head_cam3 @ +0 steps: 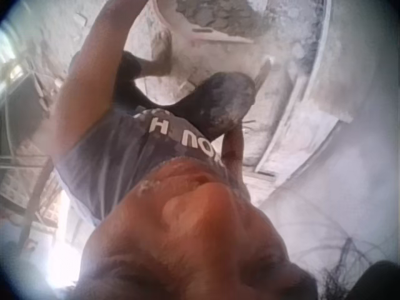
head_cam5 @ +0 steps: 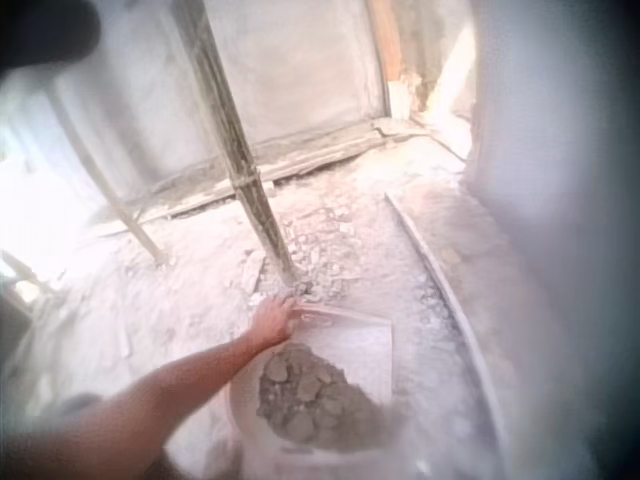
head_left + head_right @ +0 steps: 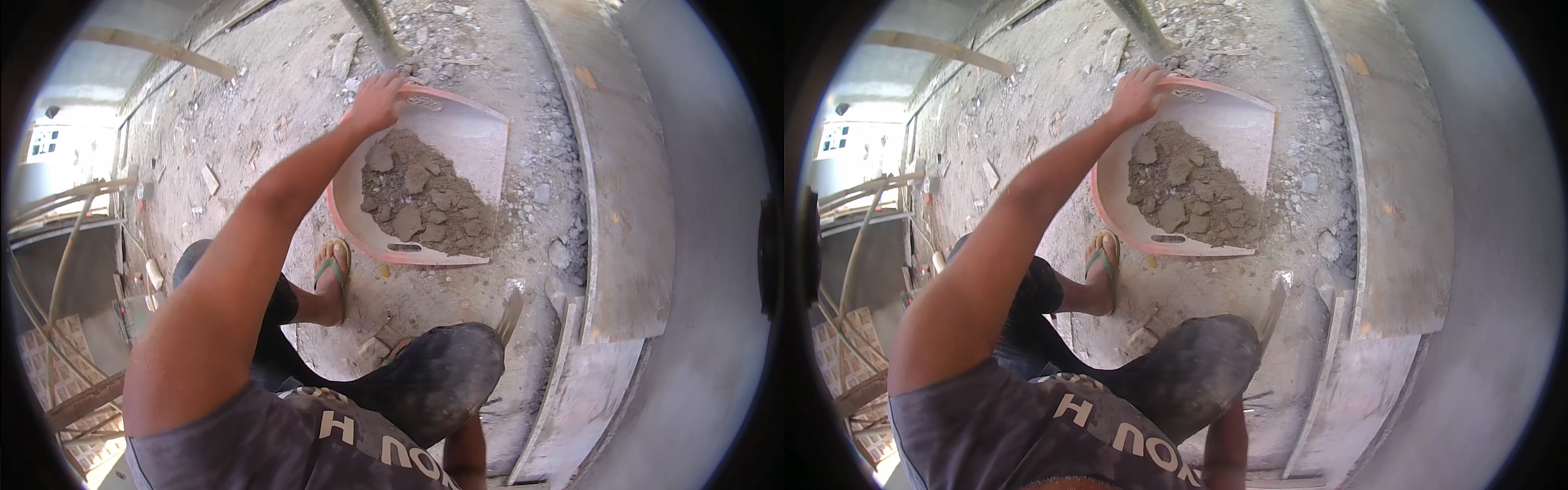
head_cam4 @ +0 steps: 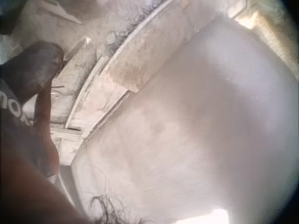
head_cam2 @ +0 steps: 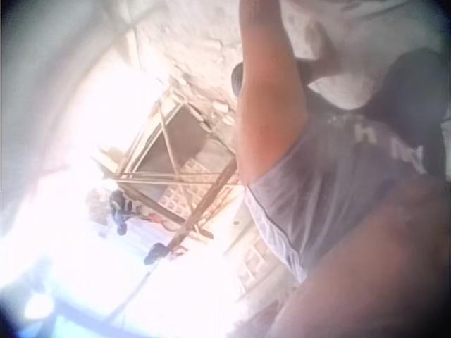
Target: The person applies wet concrete to a vertical concrete pillar and adjacent wall. They use a trowel to scoop concrete from a handheld tray and spread it onto the surfaces, then use a wooden board to level and smooth the applied plaster.
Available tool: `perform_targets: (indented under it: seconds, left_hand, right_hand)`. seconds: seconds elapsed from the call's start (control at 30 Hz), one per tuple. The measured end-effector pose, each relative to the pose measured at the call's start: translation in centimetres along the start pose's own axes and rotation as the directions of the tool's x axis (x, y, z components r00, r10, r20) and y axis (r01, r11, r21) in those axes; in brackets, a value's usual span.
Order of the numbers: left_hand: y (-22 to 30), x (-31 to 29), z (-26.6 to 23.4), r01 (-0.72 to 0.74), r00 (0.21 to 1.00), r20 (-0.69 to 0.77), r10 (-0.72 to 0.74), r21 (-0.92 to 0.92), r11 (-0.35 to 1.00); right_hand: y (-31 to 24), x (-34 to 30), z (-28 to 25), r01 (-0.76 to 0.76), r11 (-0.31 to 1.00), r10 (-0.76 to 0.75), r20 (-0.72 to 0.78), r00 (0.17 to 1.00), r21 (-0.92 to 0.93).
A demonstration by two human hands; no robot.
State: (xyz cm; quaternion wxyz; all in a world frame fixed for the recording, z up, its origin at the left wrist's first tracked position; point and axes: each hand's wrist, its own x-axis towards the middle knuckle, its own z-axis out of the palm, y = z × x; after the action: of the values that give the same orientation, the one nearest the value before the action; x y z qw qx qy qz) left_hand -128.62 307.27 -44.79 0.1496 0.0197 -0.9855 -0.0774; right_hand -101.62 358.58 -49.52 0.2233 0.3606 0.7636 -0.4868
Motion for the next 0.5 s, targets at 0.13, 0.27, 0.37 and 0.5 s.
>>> perform_targets:
  seconds: [0.13, 0.27, 0.37, 0.5]
  left_hand:
    - [-2.6, 4.0, 2.5, -0.017, 0.91, 0.414, 0.0, 0.038, 0.999]
    - [2.2, 8.4, 3.5, 0.083, 0.664, 0.733, -0.146, 0.121, 0.989]
    - [0.9, 8.2, 1.6, 0.045, 0.668, 0.742, -0.066, 0.049, 0.998]
    - [-2.4, 5.2, -2.8, 0.265, 0.565, 0.821, -0.082, -0.087, 0.96]
  right_hand:
    - [-6.1, 1.8, 9.8, -0.213, 0.946, 0.09, 0.434, 0.896, 0.244]
    - [-6.7, 4.6, 14.8, -0.181, 0.957, 0.047, 0.497, 0.866, 0.225]
    - [-7.9, 4.8, 18.8, -0.332, 0.876, 0.209, 0.345, 0.915, 0.35]
    - [-12.1, 3.8, 18.2, -0.021, 0.995, 0.01, 0.111, 0.994, 0.099]
